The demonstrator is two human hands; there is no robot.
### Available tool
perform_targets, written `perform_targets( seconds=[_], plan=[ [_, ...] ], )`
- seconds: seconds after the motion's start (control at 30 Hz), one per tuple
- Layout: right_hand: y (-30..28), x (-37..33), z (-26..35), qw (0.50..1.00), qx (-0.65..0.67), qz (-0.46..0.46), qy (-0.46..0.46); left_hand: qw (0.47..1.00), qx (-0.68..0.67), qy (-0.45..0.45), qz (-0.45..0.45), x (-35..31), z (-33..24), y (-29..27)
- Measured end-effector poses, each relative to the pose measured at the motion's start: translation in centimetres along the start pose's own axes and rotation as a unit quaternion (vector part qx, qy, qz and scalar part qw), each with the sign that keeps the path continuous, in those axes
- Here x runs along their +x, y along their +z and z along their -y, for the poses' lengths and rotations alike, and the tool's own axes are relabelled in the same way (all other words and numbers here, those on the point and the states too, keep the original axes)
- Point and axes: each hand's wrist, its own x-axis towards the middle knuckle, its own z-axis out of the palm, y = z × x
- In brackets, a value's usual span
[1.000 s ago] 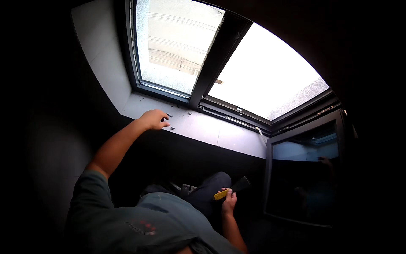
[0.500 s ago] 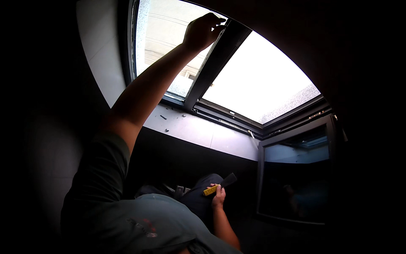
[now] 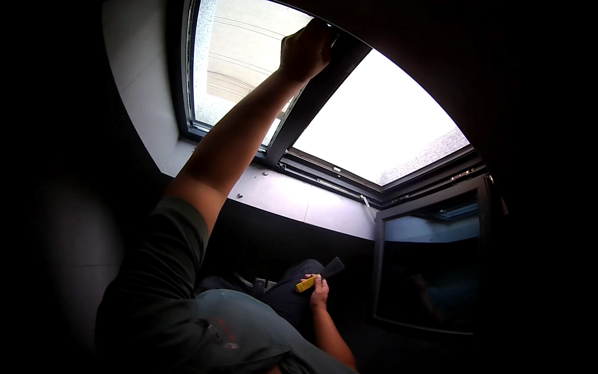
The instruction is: The person uses a scraper to remove debris and residue from the frame and glass of a skylight window. They work along the edges and corners, occasionally wiping away loosened material with their hand.
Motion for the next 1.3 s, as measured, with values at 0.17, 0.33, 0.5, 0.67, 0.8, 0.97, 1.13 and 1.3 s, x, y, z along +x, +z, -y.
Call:
perform_targets(
  seconds=[0.17,0.33,0.5,0.67,0.8,0.97,1.13,1.3],
  plan=[
    [0.3,-0.2,0.5,1.000,-0.007,0.002,-0.002,0.999,0.007,-0.041,0.007,-0.5,0.2,0.1],
    [0.1,-0.4,0.4,1.000,0.000,-0.008,-0.012,0.998,0.025,-0.052,0.039,-1.1,-0.2,-1.5],
    [0.1,-0.6,0.3,1.000,0.017,-0.019,-0.015,0.996,0.026,0.018,0.082,-0.4,1.5,-3.4],
    [0.4,-0.5,0.1,0.998,0.051,-0.034,-0.007,0.994,0.058,-0.007,0.096,0.2,2.0,-4.4],
    [1.4,0.3,0.9,0.999,0.042,0.000,-0.012,0.988,-0.026,-0.148,0.027,-2.6,6.1,-4.6],
    [0.1,0.3,0.2,0.999,0.034,-0.001,-0.004,0.887,-0.206,-0.211,0.356,-2.3,-1.8,-10.6],
    [-0.1,0.3,0.1,1.000,0.030,0.007,0.000,0.848,-0.288,-0.268,0.356,-3.7,0.2,-9.9],
    [0.3,0.6,0.5,1.000,-0.001,0.008,0.002,0.897,-0.268,-0.339,0.091,-0.8,0.4,-4.3]
  ],
)
